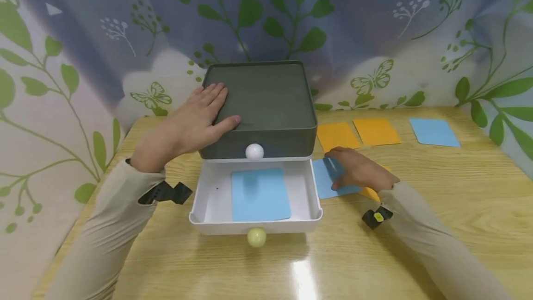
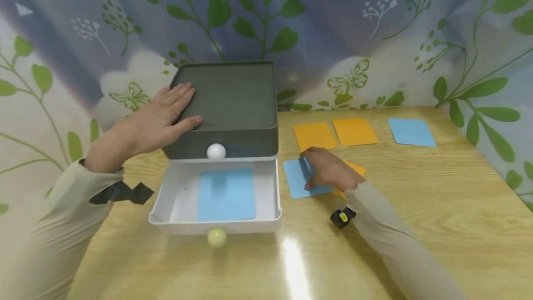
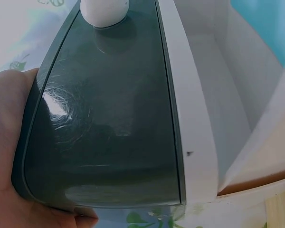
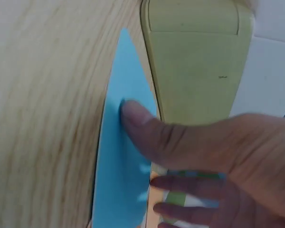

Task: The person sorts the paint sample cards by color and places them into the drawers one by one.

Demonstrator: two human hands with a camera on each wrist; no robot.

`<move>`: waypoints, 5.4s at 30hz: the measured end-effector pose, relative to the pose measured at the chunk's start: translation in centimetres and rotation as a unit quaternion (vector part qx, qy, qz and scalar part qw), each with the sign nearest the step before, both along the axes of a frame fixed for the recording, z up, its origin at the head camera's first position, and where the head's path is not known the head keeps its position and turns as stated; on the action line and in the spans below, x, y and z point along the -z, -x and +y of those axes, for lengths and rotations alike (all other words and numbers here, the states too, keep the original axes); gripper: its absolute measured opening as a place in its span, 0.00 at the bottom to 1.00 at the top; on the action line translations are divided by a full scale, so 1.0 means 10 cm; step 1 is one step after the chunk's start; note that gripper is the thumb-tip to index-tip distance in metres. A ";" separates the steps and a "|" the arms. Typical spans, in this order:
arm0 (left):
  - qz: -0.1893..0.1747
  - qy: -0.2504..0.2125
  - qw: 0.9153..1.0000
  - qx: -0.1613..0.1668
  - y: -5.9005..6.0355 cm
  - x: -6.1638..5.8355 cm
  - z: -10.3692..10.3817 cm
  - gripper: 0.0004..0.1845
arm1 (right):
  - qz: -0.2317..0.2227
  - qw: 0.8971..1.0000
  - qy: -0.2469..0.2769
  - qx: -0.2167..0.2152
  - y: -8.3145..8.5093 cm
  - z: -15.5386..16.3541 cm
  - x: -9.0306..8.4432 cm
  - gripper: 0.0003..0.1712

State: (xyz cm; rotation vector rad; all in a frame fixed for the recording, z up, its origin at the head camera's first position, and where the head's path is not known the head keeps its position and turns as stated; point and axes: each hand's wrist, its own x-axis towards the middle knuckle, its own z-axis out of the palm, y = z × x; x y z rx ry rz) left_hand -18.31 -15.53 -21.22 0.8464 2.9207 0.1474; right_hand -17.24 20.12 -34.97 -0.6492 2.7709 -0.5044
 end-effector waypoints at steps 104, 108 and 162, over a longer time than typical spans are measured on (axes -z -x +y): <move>0.004 -0.013 1.000 0.004 -0.03 -0.01 0.01 0.41 | -0.372 0.707 0.601 0.006 -0.92 0.27 -0.51 0.28; 0.008 -0.014 1.000 0.003 -0.02 0.01 0.00 0.42 | -0.381 0.678 0.623 -0.084 -0.90 0.14 -0.57 0.28; 0.010 -0.026 1.000 0.002 0.00 0.02 0.02 0.42 | -0.346 0.768 0.539 0.017 -1.26 -0.42 -0.98 0.34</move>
